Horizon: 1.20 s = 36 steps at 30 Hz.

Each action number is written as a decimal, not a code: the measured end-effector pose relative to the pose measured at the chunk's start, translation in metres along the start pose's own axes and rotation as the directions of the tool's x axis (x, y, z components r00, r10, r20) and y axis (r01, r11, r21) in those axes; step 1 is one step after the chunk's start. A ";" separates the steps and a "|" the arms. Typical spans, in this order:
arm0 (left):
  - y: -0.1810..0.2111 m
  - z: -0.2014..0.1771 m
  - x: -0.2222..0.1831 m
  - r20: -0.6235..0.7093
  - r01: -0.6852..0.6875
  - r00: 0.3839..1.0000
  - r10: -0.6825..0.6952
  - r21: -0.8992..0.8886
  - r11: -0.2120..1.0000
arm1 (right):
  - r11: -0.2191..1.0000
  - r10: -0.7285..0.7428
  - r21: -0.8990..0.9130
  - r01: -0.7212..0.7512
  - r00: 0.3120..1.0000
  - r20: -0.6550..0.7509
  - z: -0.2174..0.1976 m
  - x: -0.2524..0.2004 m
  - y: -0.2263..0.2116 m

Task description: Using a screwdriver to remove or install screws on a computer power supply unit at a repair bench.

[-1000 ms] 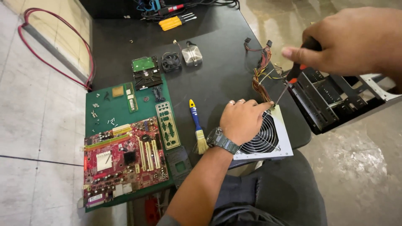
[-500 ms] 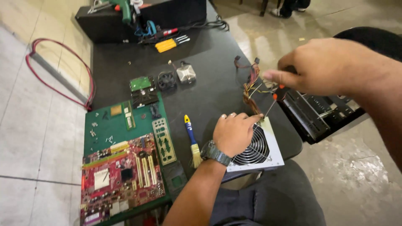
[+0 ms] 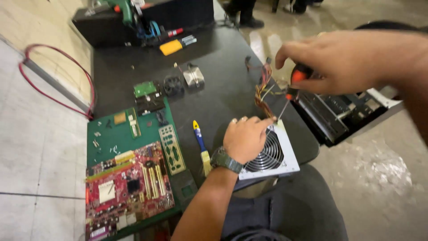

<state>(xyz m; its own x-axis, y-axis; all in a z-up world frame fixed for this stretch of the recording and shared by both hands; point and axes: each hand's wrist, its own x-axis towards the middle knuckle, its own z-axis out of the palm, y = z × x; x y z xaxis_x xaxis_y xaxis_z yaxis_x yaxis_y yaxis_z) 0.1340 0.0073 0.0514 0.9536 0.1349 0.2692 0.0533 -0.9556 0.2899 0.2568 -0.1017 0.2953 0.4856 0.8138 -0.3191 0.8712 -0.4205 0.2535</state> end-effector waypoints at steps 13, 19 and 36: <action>-0.002 0.011 0.000 -0.109 -0.015 0.994 0.021 0.051 0.999 | 1.000 0.017 0.014 -0.016 0.996 -0.084 0.008 -0.011 -0.005; -0.001 0.009 0.001 -0.082 0.011 0.997 -0.008 0.028 1.000 | 0.996 -0.064 0.048 0.072 0.985 -0.158 0.033 -0.009 0.021; -0.002 0.008 0.001 -0.064 0.010 0.998 -0.009 0.017 1.000 | 0.492 -0.133 0.655 0.573 0.793 -0.594 0.098 0.015 0.030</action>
<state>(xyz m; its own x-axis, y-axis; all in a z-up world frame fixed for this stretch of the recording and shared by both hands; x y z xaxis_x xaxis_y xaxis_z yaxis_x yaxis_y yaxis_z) 0.1368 0.0071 0.0436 0.9320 0.1600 0.3251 0.0681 -0.9586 0.2766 0.2975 -0.1419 0.2084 0.2265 0.9398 0.2558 0.7547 -0.0033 -0.6561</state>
